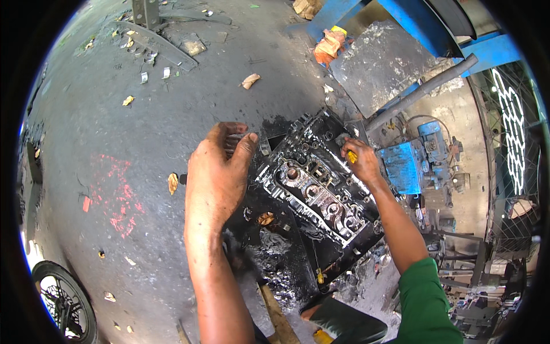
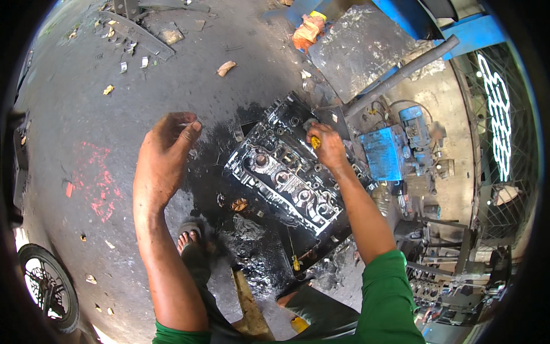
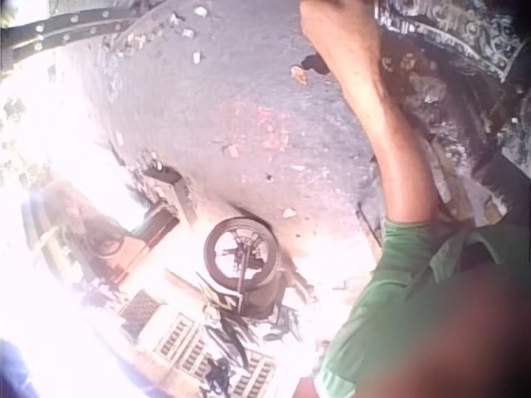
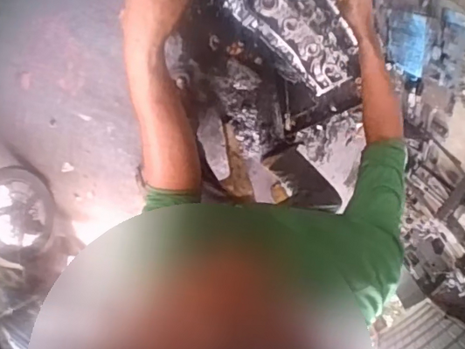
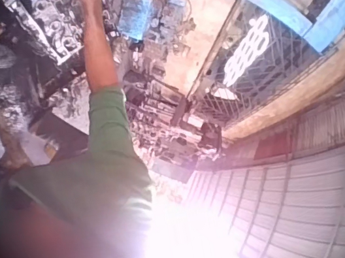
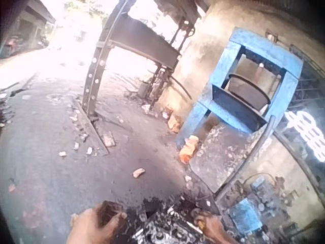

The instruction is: The person uses a yellow-handled screwdriver to scrape and clean the surface of a disassembled engine block resting on a stand. They repeatedly scrape various areas, occasionally wiping away residue with their fingers.

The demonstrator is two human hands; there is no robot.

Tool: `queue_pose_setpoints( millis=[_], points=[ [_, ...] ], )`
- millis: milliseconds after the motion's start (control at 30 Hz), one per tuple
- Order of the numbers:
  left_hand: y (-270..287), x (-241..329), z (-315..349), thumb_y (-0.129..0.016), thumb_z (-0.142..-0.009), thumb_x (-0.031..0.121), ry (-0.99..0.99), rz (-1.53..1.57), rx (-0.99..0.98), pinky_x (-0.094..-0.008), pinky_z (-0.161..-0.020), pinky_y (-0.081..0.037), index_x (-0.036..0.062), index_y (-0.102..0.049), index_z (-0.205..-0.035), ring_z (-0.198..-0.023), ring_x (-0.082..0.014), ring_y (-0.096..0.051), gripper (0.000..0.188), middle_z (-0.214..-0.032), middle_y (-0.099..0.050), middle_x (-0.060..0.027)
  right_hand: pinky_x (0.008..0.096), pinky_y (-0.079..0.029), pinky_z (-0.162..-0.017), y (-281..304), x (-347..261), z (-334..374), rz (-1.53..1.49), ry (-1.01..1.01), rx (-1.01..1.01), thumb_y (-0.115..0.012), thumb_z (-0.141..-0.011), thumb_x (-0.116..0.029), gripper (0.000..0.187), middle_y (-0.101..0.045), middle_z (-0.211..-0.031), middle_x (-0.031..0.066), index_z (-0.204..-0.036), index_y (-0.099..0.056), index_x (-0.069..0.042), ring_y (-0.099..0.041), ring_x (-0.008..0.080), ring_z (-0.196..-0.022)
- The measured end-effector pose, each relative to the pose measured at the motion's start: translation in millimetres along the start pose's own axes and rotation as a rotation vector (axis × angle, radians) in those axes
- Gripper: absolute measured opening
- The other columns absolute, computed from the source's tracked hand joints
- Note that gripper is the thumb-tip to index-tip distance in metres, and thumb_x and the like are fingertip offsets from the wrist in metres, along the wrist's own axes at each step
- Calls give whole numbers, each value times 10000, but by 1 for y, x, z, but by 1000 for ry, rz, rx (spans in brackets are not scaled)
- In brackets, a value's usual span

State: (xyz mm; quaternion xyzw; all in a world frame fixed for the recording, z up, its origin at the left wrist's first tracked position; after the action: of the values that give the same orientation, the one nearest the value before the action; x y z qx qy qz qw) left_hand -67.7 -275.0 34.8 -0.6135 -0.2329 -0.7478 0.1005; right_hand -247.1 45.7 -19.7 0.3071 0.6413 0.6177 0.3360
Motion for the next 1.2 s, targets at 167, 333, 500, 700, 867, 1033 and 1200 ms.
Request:
queue_pose_setpoints(
  millis=[167,333,500,700,867,1033,1200],
  points=[
    [-7,2,3,-625,-934,280,-3,-37,-33,-330,-780,-508,-38,-620,-1145,-894,-198,-666,382,-1001,-705,-174,395,-485,-1039,8,-42,-26,123,455,-23,-633,-766,31,224,-514,-1415,85,-924,-594,-122,-414,323,-1366],
    [-11,3,1,-626,-934,279,-4,-12,0,-323,-768,-505,-21,-624,-1146,-873,-190,-657,368,-1009,-707,-159,318,-494,-1028,-4,-46,-14,249,685,-246,-648,-789,-56,197,-458,-1468,29,-949,-668,-168,-358,259,-1406],
    [-16,3,1,-628,-934,277,-9,-8,-28,-321,-769,-506,-42,-615,-1143,-886,-191,-654,382,-1013,-704,-161,330,-454,-1034,0,-21,-21,-223,497,21,-650,-841,5,118,-629,-1252,93,-898,-638,-97,-518,288,-1285],
    [-9,-3,6,-625,-937,277,9,15,-50,-320,-765,-507,-38,-608,-1159,-907,-194,-656,386,-1027,-699,-157,300,-497,-861,-10,26,-6,-440,-271,136,-703,-869,-60,60,-660,-815,32,-877,-644,-63,-651,179,-1051],
    [3,-5,1,-621,-941,277,50,20,-29,-322,-763,-509,-35,-603,-1176,-932,-194,-660,391,-1036,-699,-158,380,-511,-915,2,11,10,-172,-349,121,-674,-830,-37,49,-710,-994,131,-874,-658,-53,-662,279,-1098],
    [-10,-3,-3,-616,-947,285,40,35,-55,-324,-769,-510,-31,-601,-1181,-938,-199,-658,394,-1038,-699,-161,393,-519,-935,9,-21,-13,-343,128,393,-662,-829,-10,57,-704,-1054,141,-862,-651,-56,-621,307,-1166],
    [-17,-3,-5,-604,-958,278,33,-12,-91,-317,-782,-509,-26,-591,-1199,-947,-193,-652,388,-1055,-693,-157,406,-520,-923,1,-5,5,-224,-34,325,-666,-817,-20,80,-678,-1144,140,-883,-645,-59,-610,322,-1170]
  ],
)
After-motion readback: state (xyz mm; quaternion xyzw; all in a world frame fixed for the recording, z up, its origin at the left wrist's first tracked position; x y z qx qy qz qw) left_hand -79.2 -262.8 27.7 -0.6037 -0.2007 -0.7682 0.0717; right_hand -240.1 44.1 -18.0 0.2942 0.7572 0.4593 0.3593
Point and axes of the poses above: each hand's wrist, its own z-axis away from the middle knuckle, its own y-axis out of the back of the hand, x = y × z, the point moved 7 cm from there along -z, towards the middle knuckle
